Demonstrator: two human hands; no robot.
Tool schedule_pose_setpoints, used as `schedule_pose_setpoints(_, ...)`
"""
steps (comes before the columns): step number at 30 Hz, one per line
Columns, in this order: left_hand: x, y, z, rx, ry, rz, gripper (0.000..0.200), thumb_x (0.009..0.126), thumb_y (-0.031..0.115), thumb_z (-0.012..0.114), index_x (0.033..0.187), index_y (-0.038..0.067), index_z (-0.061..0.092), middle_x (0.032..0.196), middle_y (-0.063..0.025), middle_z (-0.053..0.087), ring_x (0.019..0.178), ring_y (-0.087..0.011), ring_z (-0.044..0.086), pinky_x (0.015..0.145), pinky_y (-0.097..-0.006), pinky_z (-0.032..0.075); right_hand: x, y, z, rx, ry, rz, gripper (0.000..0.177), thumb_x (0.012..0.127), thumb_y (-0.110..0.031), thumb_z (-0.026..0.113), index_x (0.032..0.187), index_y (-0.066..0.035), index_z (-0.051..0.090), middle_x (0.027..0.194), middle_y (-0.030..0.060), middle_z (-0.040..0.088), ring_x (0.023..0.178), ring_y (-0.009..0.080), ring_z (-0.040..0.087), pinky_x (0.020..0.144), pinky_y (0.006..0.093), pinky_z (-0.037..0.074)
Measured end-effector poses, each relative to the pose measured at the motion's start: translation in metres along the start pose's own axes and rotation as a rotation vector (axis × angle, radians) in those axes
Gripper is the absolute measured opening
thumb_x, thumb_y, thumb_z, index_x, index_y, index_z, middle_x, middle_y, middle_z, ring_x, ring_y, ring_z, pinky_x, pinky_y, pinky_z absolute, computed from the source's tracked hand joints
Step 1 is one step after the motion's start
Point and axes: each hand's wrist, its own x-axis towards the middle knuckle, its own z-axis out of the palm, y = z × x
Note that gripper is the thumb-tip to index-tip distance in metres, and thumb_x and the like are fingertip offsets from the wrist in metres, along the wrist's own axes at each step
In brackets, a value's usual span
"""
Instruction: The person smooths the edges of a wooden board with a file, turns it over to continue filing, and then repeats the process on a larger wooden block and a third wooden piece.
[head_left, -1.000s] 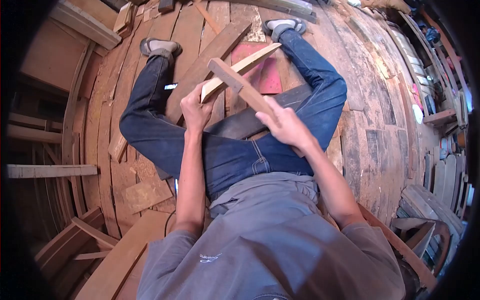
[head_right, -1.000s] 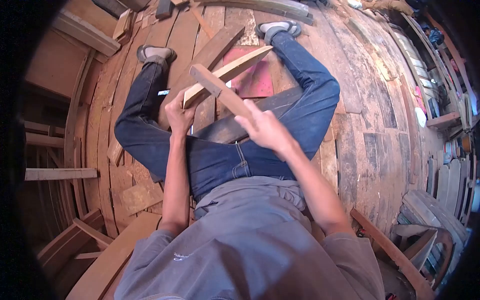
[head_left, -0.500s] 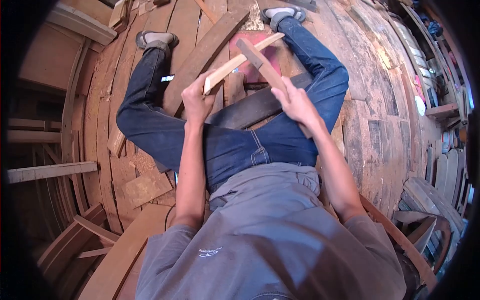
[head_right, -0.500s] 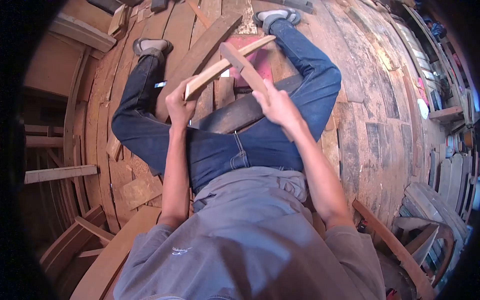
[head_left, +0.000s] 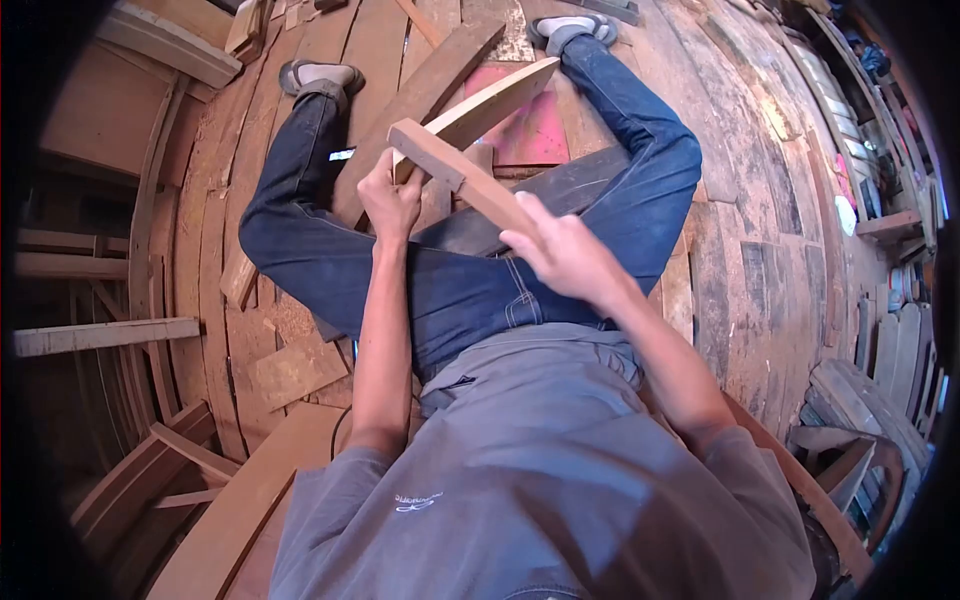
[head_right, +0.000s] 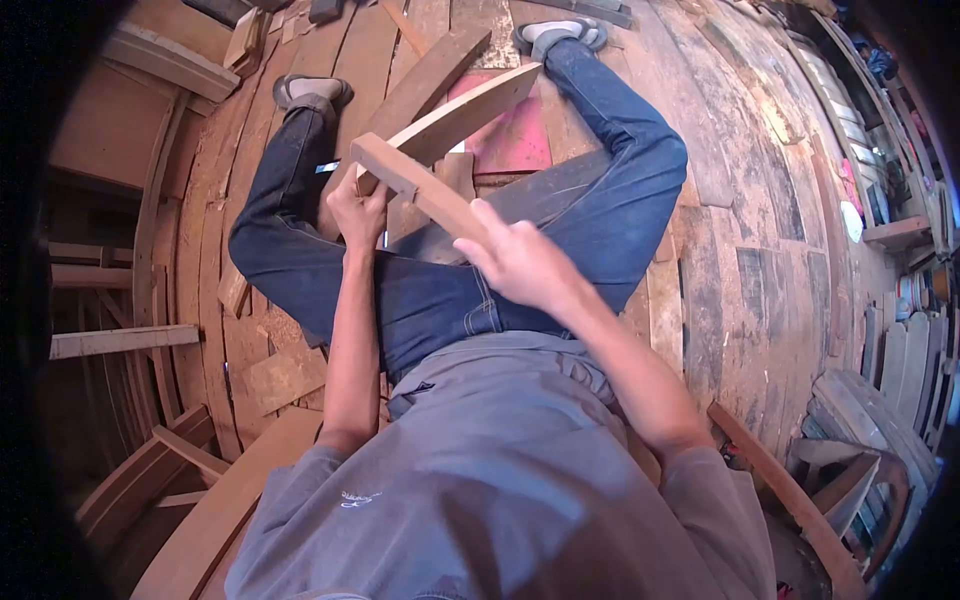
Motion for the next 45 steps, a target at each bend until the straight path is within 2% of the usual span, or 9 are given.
schedule_pose_setpoints(3,0.002,0.012,0.004,0.013,0.035,0.080,0.031,0.081,0.020,0.085,0.104,0.001,0.074,0.087,-0.0195,0.075,0.081,-0.0289,0.077,0.071,-0.0355,0.056,0.024,0.021,-0.019,-0.108,0.076,0.207,0.035,0.101,-0.035,0.059,0.123,-0.007,0.052,0.081,0.0338,0.067,0.085,0.0503,0.068,0.063,0.0558,0.054)
schedule_pose_setpoints(7,0.002,-0.006,0.002,0.033,0.038,0.061,0.032,0.080,0.022,0.086,0.103,0.002,0.074,0.085,-0.0195,0.074,0.081,-0.0313,0.076,0.070,-0.0362,0.056,-0.002,-0.010,0.008,-0.027,-0.009,0.019,0.048,0.101,-0.036,0.059,0.137,-0.006,0.047,0.085,0.0377,0.065,0.091,0.0526,0.065,0.072,0.0575,0.054)
schedule_pose_setpoints(13,0.000,0.008,0.004,0.020,0.058,0.047,0.034,0.079,0.023,0.087,0.103,0.003,0.074,0.085,-0.0198,0.074,0.080,-0.0302,0.076,0.071,-0.0359,0.057,0.025,0.025,-0.010,-0.068,0.042,0.181,0.036,0.103,-0.035,0.058,0.125,-0.007,0.051,0.082,0.0331,0.067,0.087,0.0509,0.068,0.064,0.0555,0.052)
schedule_pose_setpoints(17,0.000,-0.010,0.004,0.028,0.042,-0.034,0.032,0.079,0.024,0.087,0.097,0.001,0.074,0.081,-0.0201,0.073,0.075,-0.0294,0.076,0.067,-0.0371,0.056,0.001,-0.016,0.019,-0.063,-0.016,0.019,0.040,0.102,-0.035,0.058,0.130,-0.007,0.048,0.082,0.0362,0.066,0.088,0.0534,0.066,0.069,0.0579,0.054)
schedule_pose_setpoints(22,0.001,0.000,0.003,0.089,0.059,-0.027,0.035,0.082,0.024,0.085,0.104,-0.001,0.075,0.087,-0.0135,0.077,0.079,-0.0158,0.074,0.073,-0.0308,0.056,0.013,0.006,-0.001,-0.109,0.023,0.126,0.045,0.101,-0.036,0.060,0.134,-0.008,0.047,0.085,0.0348,0.067,0.090,0.0513,0.066,0.069,0.0563,0.054)
schedule_pose_setpoints(25,0.002,0.000,0.006,0.001,0.134,-0.009,0.033,0.079,0.025,0.087,0.094,-0.001,0.073,0.079,-0.0204,0.073,0.072,-0.0252,0.075,0.064,-0.0364,0.054,0.018,0.009,-0.001,-0.079,0.035,0.090,0.043,0.102,-0.034,0.059,0.131,-0.006,0.047,0.083,0.0346,0.067,0.088,0.0521,0.066,0.068,0.0575,0.053)
schedule_pose_setpoints(35,0.002,-0.006,0.007,-0.029,0.121,-0.236,0.032,0.082,0.022,0.082,0.105,0.001,0.076,0.089,-0.0163,0.077,0.083,-0.0233,0.077,0.076,-0.0345,0.058,0.023,0.002,0.008,-0.125,0.013,0.081,0.052,0.101,-0.036,0.059,0.138,-0.003,0.047,0.085,0.0348,0.067,0.087,0.0511,0.067,0.074,0.0579,0.053)
schedule_pose_setpoints(37,0.003,-0.005,0.004,0.006,0.110,-0.282,0.034,0.082,0.025,0.084,0.104,0.001,0.076,0.089,-0.0164,0.077,0.083,-0.0234,0.077,0.076,-0.0354,0.058,0.015,-0.011,0.025,-0.103,0.032,-0.129,0.051,0.100,-0.038,0.061,0.136,-0.003,0.049,0.086,0.0338,0.067,0.088,0.0510,0.067,0.073,0.0593,0.053)
schedule_pose_setpoints(45,0.001,-0.001,0.004,0.027,0.147,-0.326,0.033,0.079,0.024,0.084,0.102,0.001,0.077,0.089,-0.0170,0.077,0.082,-0.0234,0.077,0.077,-0.0367,0.057,0.041,0.015,0.023,-0.122,-0.003,0.096,0.049,0.100,-0.036,0.061,0.134,-0.003,0.049,0.083,0.0370,0.065,0.088,0.0525,0.066,0.069,0.0587,0.053)
